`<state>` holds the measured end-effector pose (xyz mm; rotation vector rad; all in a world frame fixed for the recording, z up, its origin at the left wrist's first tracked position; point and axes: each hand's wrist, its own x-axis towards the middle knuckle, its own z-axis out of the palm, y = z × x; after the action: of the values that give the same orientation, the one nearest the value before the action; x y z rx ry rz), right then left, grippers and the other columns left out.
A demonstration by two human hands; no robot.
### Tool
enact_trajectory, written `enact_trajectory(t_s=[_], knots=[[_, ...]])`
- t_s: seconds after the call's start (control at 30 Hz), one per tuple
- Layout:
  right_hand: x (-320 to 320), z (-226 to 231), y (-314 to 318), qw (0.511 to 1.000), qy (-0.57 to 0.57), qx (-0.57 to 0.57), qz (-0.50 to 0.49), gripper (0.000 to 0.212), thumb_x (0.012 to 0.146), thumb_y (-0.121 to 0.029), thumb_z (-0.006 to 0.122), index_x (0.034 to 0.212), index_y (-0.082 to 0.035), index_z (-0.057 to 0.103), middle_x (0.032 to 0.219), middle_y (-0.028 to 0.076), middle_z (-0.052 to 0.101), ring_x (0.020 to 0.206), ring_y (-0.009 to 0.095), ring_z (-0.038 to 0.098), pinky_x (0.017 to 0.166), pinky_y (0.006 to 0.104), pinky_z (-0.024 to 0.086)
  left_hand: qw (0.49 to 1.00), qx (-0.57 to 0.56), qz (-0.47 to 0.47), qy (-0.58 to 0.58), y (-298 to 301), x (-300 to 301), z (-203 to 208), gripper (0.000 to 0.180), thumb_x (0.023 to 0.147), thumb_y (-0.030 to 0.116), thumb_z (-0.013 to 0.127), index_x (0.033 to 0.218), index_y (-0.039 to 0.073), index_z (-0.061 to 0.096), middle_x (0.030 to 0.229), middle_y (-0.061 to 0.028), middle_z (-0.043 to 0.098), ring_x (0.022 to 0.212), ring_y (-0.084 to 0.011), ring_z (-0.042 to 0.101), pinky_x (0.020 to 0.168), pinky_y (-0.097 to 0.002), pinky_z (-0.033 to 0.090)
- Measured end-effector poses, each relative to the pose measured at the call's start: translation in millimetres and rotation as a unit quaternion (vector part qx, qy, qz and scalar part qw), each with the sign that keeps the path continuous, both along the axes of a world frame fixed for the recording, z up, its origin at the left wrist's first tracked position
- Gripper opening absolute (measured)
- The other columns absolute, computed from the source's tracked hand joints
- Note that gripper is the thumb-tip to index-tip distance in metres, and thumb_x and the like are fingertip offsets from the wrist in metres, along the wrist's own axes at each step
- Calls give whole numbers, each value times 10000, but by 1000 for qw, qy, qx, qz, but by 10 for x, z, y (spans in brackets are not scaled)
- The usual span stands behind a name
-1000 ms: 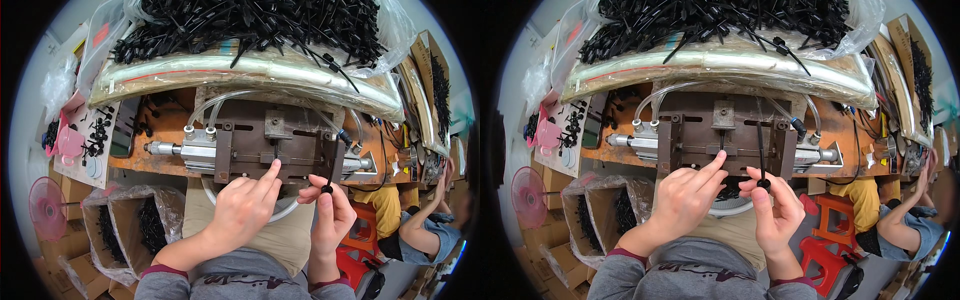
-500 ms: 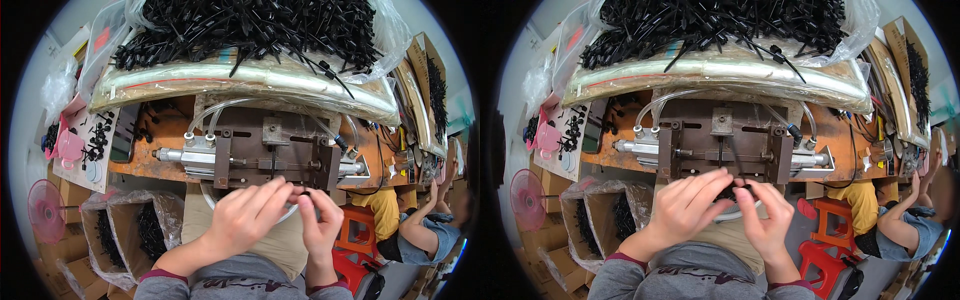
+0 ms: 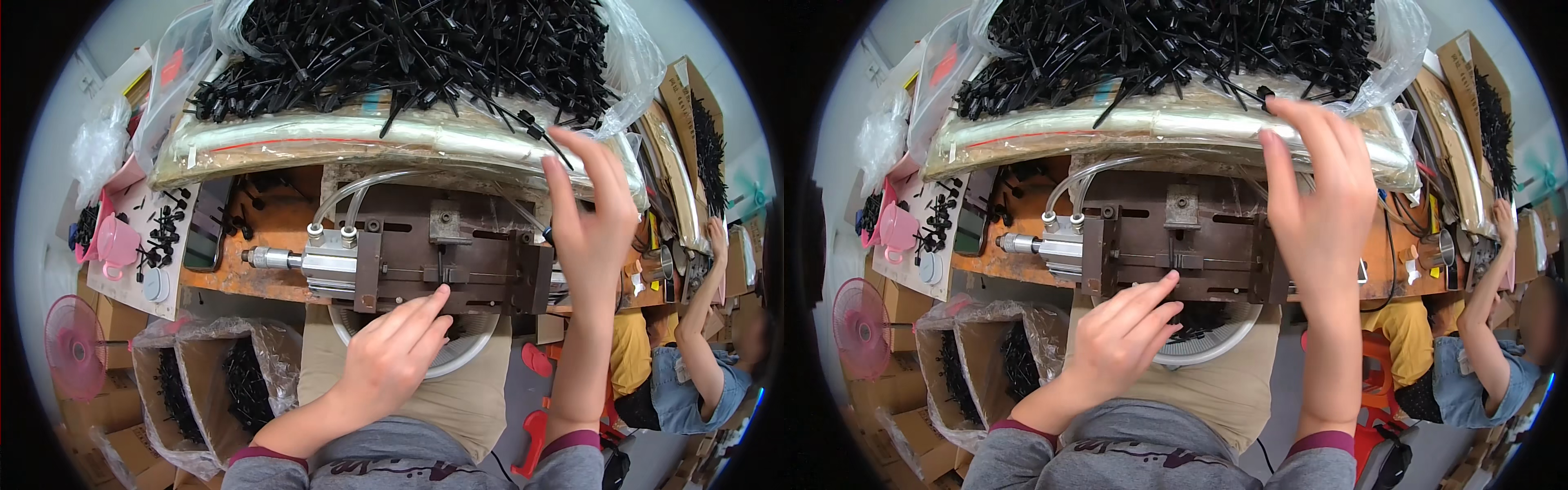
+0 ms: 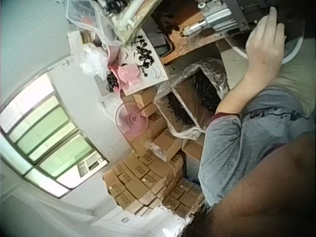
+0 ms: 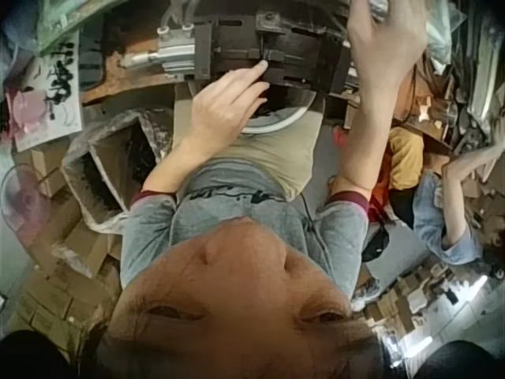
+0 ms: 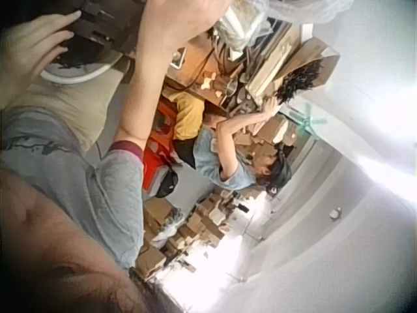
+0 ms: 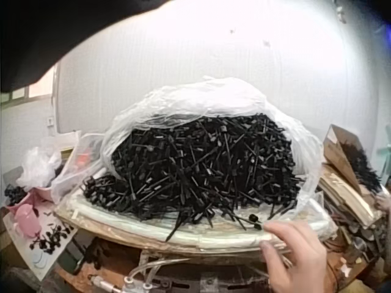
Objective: The recorder is assembling small black mechanical or electrical components using a manual press tool.
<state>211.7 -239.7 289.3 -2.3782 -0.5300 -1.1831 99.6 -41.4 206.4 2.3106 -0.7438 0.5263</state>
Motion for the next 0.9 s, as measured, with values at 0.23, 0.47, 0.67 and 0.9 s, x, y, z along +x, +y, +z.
enact_trajectory(t_s=[0.23,0.47,0.67,0.9], knots=[[507,77,-155,981,196,14,8,159,844,-89,690,981,-11,710,957,160,703,862,294,689,788,364,526,999,45,12,-11,-105,70,-90,237,702,64,768,919,4,693,1273,-159,646,749,-220,676,680,-306,546],[404,53,-217,986,148,79,25,181,809,-45,702,984,-13,731,888,74,695,776,146,676,725,259,527,999,22,7,-22,-105,102,-145,178,715,21,676,884,-30,692,1207,-199,674,563,-164,591,587,-277,498],[-162,31,-165,970,111,214,42,221,792,38,715,1008,2,733,909,65,687,803,110,647,729,230,517,999,26,8,17,-88,91,46,324,729,96,778,1025,-4,693,1169,-149,693,623,-163,643,601,-271,521],[-1038,-407,175,959,152,154,181,327,714,103,757,1031,33,715,1009,151,708,894,248,683,748,308,539,979,-202,-40,6,-115,35,214,562,701,102,875,1190,-26,628,1073,-150,699,812,-182,707,706,-278,599]])
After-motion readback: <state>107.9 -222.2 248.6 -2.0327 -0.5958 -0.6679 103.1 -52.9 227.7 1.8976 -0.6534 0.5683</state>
